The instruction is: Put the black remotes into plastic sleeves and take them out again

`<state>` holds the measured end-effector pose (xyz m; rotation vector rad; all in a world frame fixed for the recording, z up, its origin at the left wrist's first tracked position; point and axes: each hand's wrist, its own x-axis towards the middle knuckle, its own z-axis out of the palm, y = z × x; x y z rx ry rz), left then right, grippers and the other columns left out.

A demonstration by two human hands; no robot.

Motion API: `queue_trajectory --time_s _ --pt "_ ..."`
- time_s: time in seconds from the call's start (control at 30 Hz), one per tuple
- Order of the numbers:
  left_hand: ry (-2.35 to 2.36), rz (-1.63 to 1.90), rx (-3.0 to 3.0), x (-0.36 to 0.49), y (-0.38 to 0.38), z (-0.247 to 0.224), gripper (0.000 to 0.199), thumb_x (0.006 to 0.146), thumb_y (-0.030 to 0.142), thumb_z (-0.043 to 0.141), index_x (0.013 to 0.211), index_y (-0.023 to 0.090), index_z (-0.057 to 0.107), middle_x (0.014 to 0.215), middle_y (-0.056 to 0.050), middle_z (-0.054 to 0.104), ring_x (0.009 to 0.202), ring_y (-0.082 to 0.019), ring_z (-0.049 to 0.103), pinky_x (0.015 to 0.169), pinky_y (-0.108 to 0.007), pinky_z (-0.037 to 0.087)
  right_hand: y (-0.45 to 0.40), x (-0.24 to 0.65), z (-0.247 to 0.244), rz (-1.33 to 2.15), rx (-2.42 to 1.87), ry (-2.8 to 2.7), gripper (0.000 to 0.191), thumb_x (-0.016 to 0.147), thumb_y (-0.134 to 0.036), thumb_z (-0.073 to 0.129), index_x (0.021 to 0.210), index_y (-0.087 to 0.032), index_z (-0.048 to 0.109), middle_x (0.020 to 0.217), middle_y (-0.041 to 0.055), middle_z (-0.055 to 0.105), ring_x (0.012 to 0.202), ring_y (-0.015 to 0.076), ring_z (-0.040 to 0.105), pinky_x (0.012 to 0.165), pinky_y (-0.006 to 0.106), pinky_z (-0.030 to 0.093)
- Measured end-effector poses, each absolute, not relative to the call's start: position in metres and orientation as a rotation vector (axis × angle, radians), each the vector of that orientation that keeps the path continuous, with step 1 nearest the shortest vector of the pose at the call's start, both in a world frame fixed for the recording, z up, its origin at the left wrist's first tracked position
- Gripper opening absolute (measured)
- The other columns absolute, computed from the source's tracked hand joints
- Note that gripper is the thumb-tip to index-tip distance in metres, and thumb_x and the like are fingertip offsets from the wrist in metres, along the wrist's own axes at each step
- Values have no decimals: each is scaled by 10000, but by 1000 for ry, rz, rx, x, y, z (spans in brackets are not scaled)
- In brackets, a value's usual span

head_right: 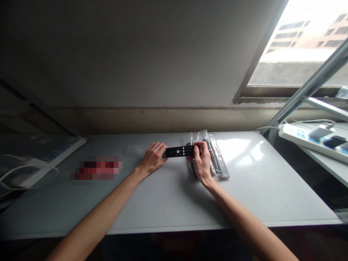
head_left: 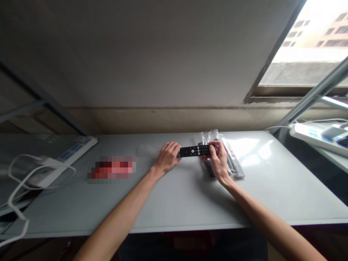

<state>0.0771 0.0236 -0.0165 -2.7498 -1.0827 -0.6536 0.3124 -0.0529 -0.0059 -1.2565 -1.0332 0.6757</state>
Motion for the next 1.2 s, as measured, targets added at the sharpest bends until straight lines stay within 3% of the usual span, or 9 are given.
queue_trajectory --time_s 0.13,0.3,0.43,0.57,0.63,0.73,0.87,1.07,1.2 --pt "-1095 -656 -2722 85 19 -17 55 981 160 597 1019 187 627 1019 -96 707 986 -292 650 874 -420 508 -68 290 -7 674 -1255 -1325 202 1054 -400 524 1173 -238 539 841 19 653 651 191 668 620 338 589" --pt "-886 -707 -2818 105 5 -22 173 1020 147 509 1141 166 631 996 -104 695 955 -291 670 868 -429 536 -77 270 -11 540 -1175 -1617 217 1042 -320 513 1235 -221 501 1086 115 711 930 238 714 855 413 616" --pt "-751 -837 -2875 104 1 -19 541 1026 248 590 1539 184 429 1323 -162 659 1218 -321 639 1058 -483 521 -72 278 -15 554 -1245 -1442 247 1035 -367 543 1229 -234 466 1038 89 704 812 219 685 764 388 602" --pt "-879 -850 -2825 93 4 -10 760 964 294 698 1620 212 324 1478 -181 594 1413 -367 534 1212 -550 413 -65 293 -11 635 -1274 -1144 372 977 -482 655 1159 -283 399 978 23 643 632 163 595 566 312 521" --pt "-1030 -836 -2795 88 6 -7 701 926 260 724 1551 218 411 1415 -168 644 1348 -366 589 1159 -544 460 -62 297 -6 636 -1267 -1024 430 936 -517 706 1094 -297 372 942 -8 608 592 143 573 517 284 488" --pt "-1226 -788 -2763 86 6 -7 422 917 209 712 1315 223 571 1190 -120 742 1114 -324 708 982 -471 550 -59 301 0 650 -1238 -970 445 928 -541 719 1044 -300 364 892 -33 580 591 138 572 530 280 500" --pt "-1260 -743 -2767 89 1 -9 144 943 192 685 1060 216 604 965 -61 759 884 -264 744 805 -367 556 -63 298 0 733 -1147 -1039 379 946 -551 708 1028 -281 455 888 -17 596 697 160 608 594 286 535" --pt "-1184 -735 -2766 91 -11 -7 100 990 213 639 1075 213 585 930 -57 746 867 -259 759 739 -340 546 -81 287 -2 831 -1216 -1304 347 1003 -546 634 1129 -228 696 615 -70 445 507 119 358 473 261 298" --pt "-1110 -671 -2819 90 -15 -3 223 993 185 616 1211 208 579 1021 -81 750 964 -277 766 785 -359 570 -83 287 2 915 -1214 -1443 392 997 -553 640 1142 -211 767 559 -73 415 479 111 335 472 262 261"
